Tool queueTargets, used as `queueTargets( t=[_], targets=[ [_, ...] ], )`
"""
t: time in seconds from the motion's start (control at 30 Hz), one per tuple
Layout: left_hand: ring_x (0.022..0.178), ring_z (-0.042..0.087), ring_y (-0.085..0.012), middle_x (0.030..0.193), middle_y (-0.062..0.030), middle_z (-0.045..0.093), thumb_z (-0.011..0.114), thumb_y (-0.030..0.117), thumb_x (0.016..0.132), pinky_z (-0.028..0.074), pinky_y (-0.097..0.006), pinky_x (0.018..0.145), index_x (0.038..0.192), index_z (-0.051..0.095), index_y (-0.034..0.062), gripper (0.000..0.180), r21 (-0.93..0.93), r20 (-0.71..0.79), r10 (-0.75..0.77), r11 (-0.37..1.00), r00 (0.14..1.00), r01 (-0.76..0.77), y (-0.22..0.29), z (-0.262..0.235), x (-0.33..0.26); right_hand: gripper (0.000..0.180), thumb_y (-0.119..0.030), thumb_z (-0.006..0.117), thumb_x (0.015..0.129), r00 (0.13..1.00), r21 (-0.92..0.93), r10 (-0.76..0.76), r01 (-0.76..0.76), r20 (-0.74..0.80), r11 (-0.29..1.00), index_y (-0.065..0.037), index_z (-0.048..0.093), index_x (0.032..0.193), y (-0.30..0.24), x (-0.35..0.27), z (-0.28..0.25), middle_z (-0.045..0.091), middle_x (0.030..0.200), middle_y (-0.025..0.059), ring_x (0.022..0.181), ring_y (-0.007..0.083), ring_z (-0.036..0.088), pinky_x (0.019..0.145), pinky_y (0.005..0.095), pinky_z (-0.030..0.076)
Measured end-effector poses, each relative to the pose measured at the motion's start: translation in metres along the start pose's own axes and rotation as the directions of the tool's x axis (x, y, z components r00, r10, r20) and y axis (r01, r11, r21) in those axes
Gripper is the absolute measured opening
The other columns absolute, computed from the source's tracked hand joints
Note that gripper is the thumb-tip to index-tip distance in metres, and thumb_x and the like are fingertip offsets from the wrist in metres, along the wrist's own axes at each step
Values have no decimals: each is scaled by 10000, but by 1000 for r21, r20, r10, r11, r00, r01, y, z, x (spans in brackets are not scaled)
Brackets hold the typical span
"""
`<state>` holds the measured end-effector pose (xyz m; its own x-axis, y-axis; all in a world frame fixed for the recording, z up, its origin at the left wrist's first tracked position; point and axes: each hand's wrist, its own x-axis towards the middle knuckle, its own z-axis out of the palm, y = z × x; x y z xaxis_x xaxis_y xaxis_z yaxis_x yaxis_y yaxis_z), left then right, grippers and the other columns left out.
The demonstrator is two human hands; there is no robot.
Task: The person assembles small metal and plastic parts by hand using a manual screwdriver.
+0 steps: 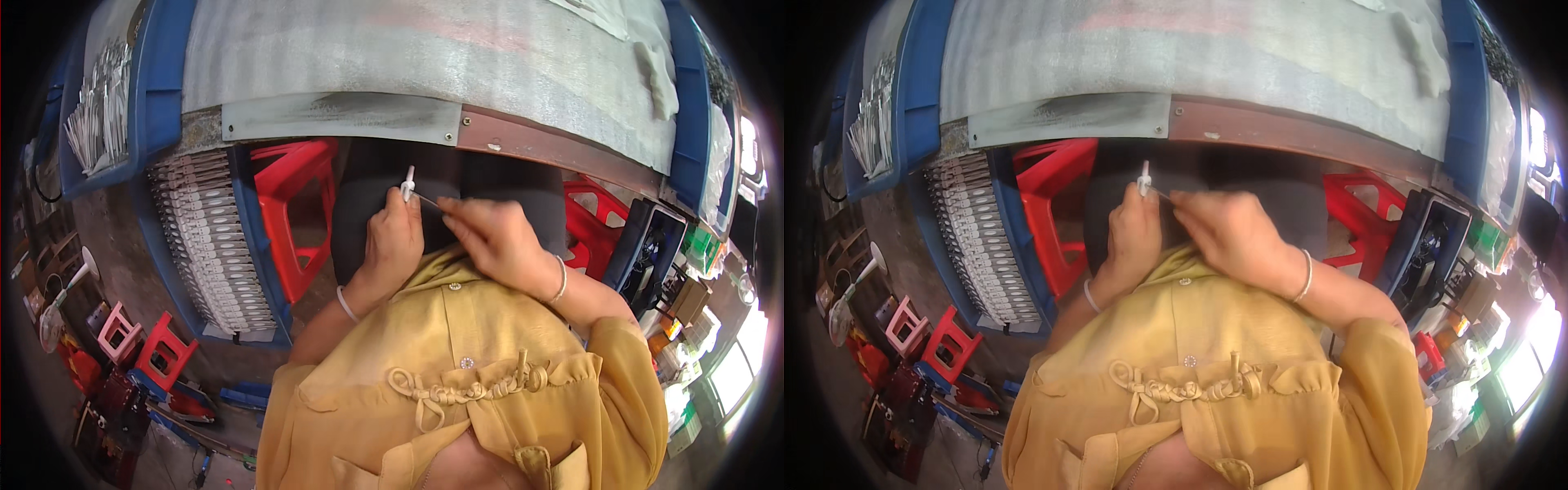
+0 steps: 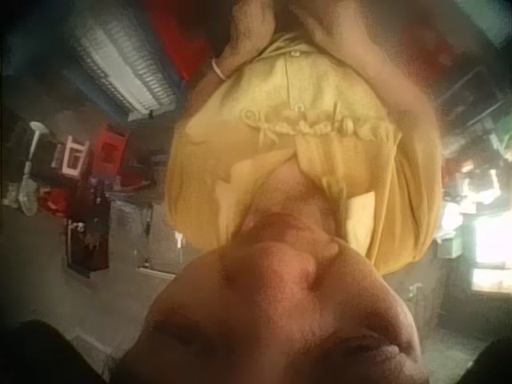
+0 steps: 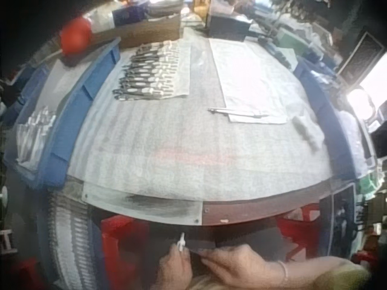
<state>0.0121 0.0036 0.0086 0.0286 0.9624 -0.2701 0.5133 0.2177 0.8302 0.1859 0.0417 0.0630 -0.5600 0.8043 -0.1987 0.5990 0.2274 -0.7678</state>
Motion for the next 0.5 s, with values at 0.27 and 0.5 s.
queueTargets(
  t=[0.27,0.5],
  targets=[
    [648,588,-480,646,-265,566,466,129,974,426,-548,526,883,418,-19,180,-58,18,-3,998,1000,4,-4,0,0,384,-73,632,814,972,-367,-151,210,182,906,-27,627,1195,-18,16,-25,578,654,116,555,247,607,452,334,453],
    [627,590,-474,641,-257,573,468,131,972,440,-551,527,890,423,-23,180,3,19,-5,1000,1000,5,-12,1,8,324,-67,631,847,988,-91,-24,38,155,995,-21,644,1167,-2,24,-17,637,749,163,565,327,610,492,373,491]
  ],
)
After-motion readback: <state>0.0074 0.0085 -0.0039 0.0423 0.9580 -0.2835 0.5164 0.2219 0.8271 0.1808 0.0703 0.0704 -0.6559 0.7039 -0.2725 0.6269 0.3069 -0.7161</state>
